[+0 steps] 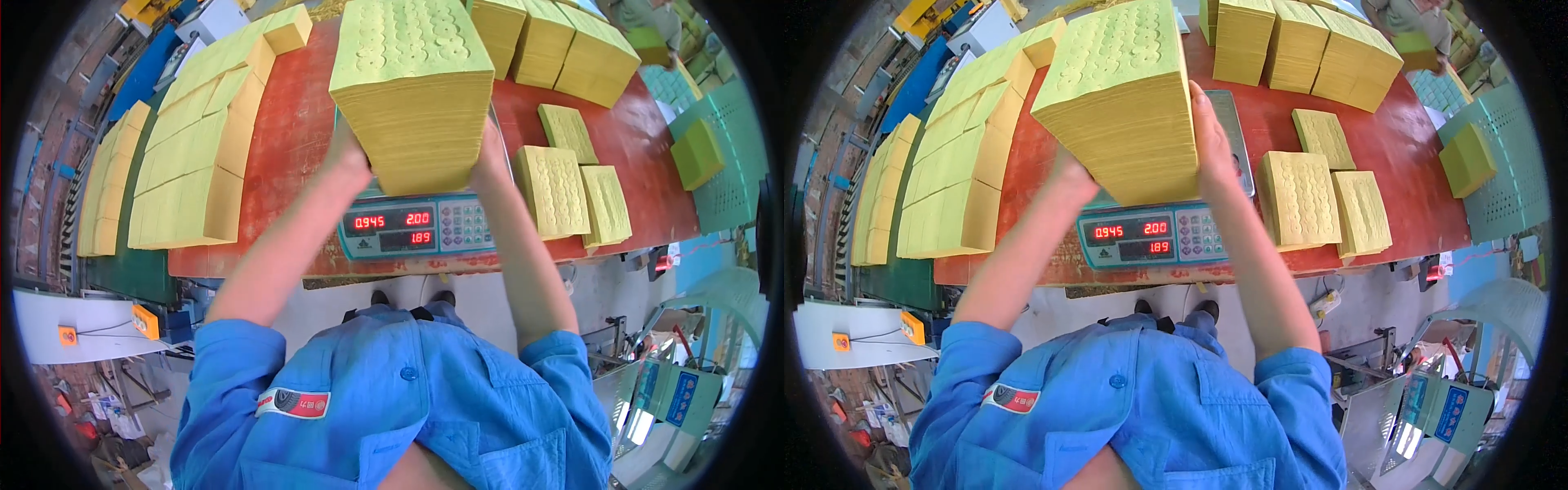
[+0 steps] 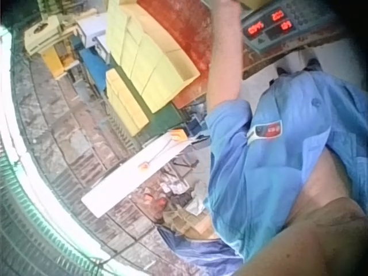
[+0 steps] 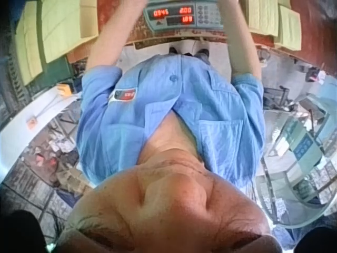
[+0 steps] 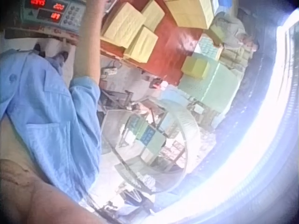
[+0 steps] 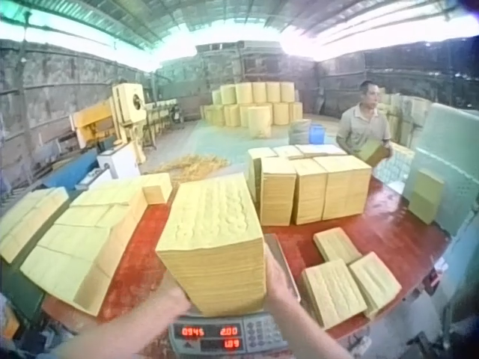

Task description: Weighing stacks of yellow paper pads on a digital scale and organizing them on a table.

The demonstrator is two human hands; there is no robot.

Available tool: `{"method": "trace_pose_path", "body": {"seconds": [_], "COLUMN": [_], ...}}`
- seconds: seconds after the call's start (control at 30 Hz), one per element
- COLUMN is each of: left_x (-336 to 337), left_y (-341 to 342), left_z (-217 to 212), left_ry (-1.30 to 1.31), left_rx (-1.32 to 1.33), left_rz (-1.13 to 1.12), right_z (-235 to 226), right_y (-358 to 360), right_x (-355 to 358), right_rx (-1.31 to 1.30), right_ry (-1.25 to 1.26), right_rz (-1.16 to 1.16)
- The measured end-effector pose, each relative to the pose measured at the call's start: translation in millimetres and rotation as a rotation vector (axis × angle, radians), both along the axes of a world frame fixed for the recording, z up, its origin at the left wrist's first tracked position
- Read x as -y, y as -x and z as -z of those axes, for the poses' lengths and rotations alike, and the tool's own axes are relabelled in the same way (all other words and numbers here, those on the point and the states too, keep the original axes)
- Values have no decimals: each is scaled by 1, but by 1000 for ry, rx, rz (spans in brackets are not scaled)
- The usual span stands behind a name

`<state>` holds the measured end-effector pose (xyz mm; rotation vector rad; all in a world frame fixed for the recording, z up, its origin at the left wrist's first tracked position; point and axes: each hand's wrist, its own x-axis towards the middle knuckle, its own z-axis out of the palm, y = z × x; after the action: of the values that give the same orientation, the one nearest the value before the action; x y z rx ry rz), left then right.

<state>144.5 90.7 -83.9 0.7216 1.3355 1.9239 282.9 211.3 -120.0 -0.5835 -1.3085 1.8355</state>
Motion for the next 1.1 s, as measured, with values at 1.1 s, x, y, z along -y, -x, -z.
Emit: {"method": "trace_pose_path", "body": {"seconds": [1.1], "left_x": [187], "left_y": [45], "left_z": [-22], "left_ry": [24], "left_rx": [345], "left_rz": [-151], "right_z": [14], "right_y": [-164], "right_x": [57], "right_rx": [-84], "right_ry": [135], "right_rz": [-81]}}
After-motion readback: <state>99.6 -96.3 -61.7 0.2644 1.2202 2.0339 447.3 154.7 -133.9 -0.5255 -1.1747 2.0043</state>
